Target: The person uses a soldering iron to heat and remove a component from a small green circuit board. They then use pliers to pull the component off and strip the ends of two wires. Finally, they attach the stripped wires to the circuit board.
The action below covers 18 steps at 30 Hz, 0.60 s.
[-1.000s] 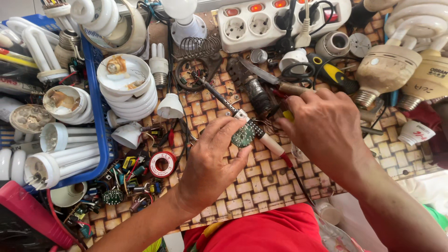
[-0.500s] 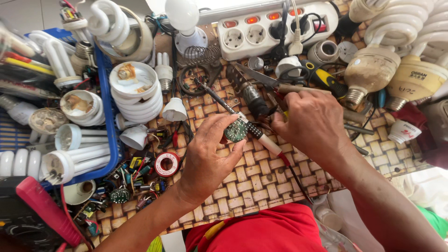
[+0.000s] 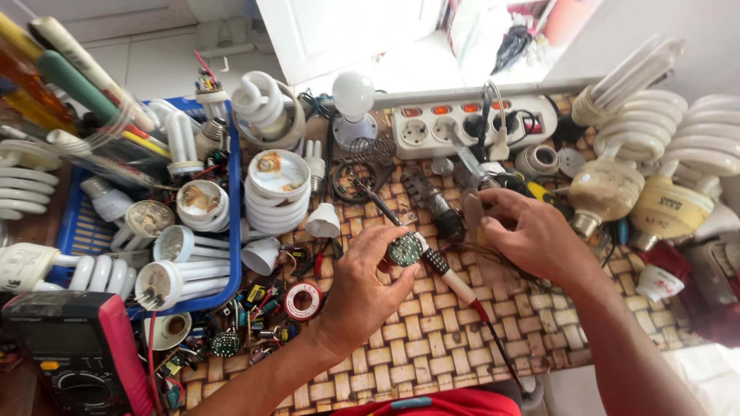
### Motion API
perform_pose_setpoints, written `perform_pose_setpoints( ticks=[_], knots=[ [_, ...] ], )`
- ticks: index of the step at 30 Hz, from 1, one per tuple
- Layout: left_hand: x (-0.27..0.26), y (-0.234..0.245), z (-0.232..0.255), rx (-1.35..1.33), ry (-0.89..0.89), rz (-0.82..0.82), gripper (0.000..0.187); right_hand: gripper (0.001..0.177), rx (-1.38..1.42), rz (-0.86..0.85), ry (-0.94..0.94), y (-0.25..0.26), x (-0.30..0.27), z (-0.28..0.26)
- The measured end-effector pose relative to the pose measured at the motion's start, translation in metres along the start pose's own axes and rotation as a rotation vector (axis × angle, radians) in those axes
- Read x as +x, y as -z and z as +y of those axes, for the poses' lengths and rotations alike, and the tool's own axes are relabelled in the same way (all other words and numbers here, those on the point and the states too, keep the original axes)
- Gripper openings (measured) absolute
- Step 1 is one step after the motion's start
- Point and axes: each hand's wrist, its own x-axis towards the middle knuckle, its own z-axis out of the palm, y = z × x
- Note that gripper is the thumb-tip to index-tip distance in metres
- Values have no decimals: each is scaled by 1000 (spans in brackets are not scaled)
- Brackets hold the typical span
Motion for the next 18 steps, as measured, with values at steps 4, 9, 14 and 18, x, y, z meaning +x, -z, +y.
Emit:
perform_pose_setpoints(
  ticks=[4, 9, 14, 18],
  knots=[
    [3, 3, 3, -23, -11, 19, 43, 31, 171, 25, 159, -9, 15, 25],
    [7, 10, 6, -90, 3, 23, 44, 23, 638, 75, 316, -3, 13, 13],
    [14, 8, -10, 6, -4, 106, 48, 31, 1080, 97, 175, -5, 45, 2],
    [20, 18, -11, -68, 116, 106, 52, 38, 566, 94, 364, -8, 40, -17]
  ],
)
